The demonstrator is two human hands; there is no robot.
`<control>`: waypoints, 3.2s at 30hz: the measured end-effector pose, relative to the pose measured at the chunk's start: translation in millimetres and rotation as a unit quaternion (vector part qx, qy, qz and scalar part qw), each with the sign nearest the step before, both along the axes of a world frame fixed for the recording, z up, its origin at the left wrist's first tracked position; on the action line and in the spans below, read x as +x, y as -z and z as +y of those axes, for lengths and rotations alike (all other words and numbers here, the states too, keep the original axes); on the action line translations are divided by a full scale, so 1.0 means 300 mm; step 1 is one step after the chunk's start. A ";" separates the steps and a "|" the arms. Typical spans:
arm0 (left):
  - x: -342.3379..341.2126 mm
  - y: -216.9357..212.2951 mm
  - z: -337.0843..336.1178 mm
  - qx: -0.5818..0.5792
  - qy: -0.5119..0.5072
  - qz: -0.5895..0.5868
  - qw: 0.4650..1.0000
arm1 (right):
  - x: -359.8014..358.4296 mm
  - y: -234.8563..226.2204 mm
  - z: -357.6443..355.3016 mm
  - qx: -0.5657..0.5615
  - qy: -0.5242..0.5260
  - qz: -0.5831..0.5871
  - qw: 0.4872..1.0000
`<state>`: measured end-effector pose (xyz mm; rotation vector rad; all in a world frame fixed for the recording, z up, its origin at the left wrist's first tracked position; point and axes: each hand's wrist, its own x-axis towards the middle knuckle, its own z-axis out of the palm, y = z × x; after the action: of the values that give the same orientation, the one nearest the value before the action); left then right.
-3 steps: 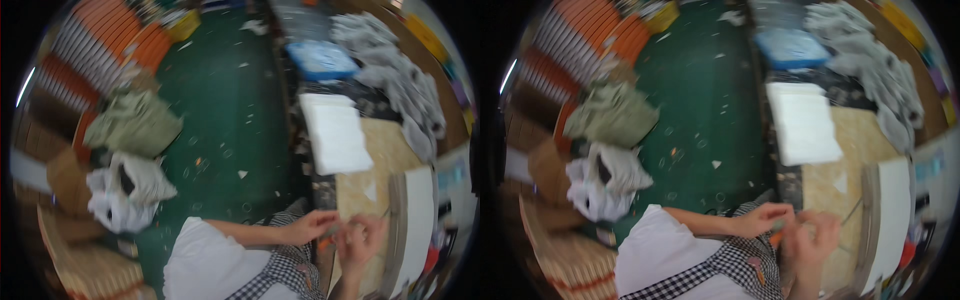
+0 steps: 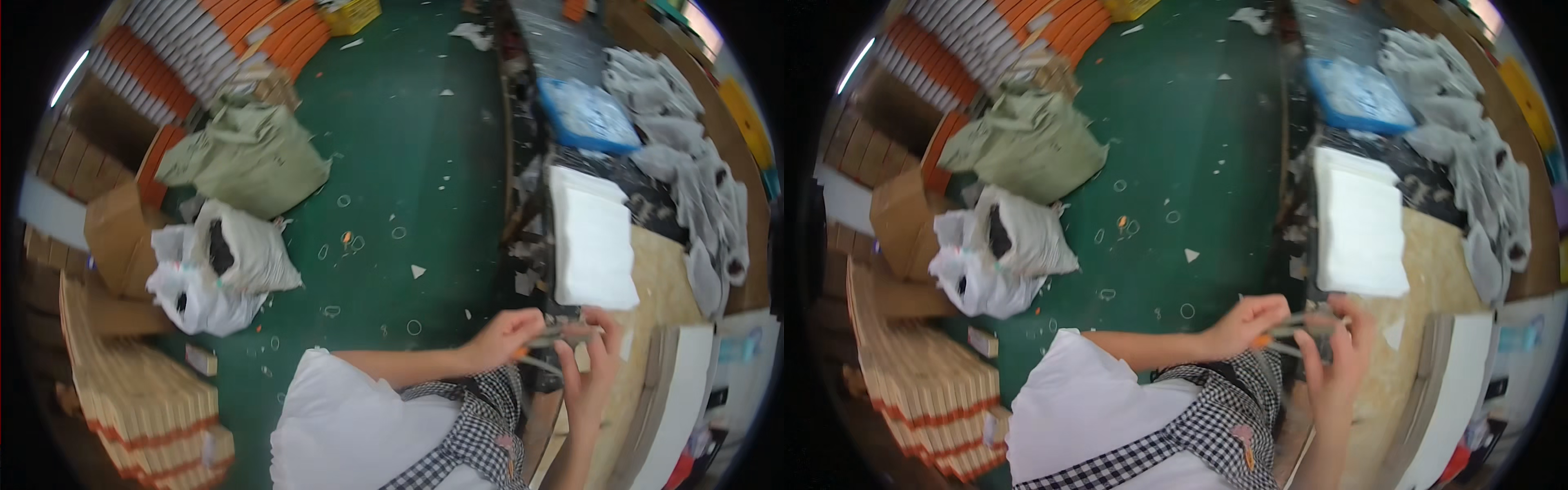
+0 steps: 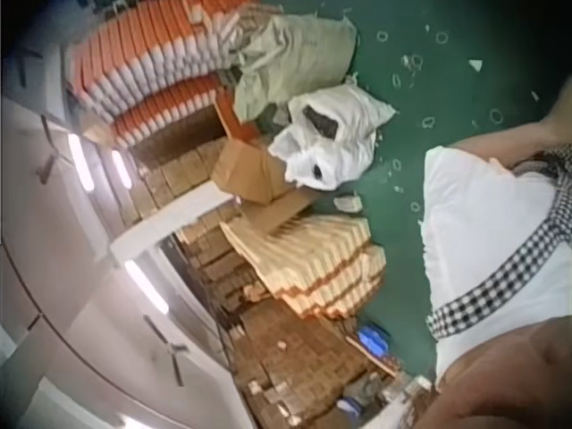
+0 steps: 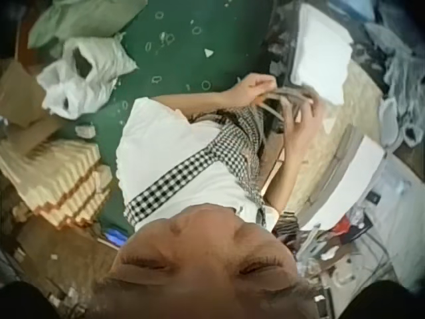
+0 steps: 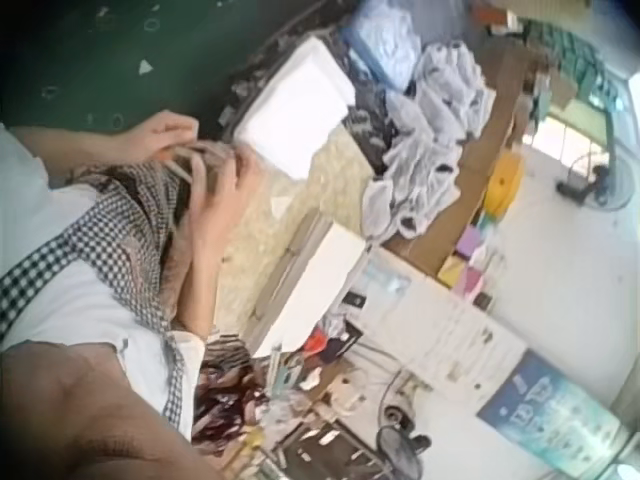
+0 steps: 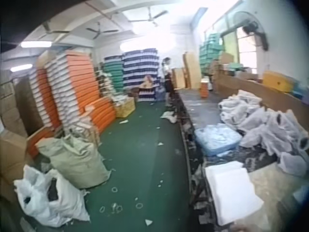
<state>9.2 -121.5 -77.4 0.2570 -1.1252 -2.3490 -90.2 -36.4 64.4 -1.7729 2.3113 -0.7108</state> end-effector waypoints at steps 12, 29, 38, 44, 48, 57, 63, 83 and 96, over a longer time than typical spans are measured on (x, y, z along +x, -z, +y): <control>1.247 0.679 -1.003 -0.471 -0.132 -0.821 0.295 | 0.190 0.362 0.033 0.154 -0.012 -0.182 0.971; -0.580 -0.100 0.252 -0.532 0.411 0.073 0.737 | 0.370 0.450 1.147 -0.102 0.617 -0.124 0.771; -0.592 -0.069 0.917 -0.526 0.664 0.124 0.516 | 0.413 0.558 1.944 0.089 0.872 0.158 0.455; -0.555 -0.022 1.103 -0.540 0.668 0.118 0.498 | 0.283 0.553 2.042 0.049 0.813 0.016 0.580; -0.541 -0.080 0.959 -0.468 0.604 -0.063 0.642 | 0.228 0.318 1.578 0.040 0.703 -0.111 0.701; -0.514 0.035 0.315 -0.746 0.256 -0.217 0.575 | -0.441 0.522 1.990 -0.130 0.791 0.166 0.574; -0.455 0.017 0.468 -0.832 0.138 -0.198 0.499 | -0.428 0.509 2.076 -0.043 0.818 0.042 0.573; -0.356 0.013 0.378 0.248 0.372 -0.176 0.877 | -0.031 0.626 2.059 -0.599 0.298 -0.509 0.542; -0.463 -0.023 0.131 0.086 0.247 -0.142 0.955 | -0.121 0.450 0.826 -0.578 -0.142 -0.636 0.491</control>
<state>-129.6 -82.1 -70.4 0.4284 -1.2257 -2.9337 -126.6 211.5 -70.6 -0.8032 0.3084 -2.5639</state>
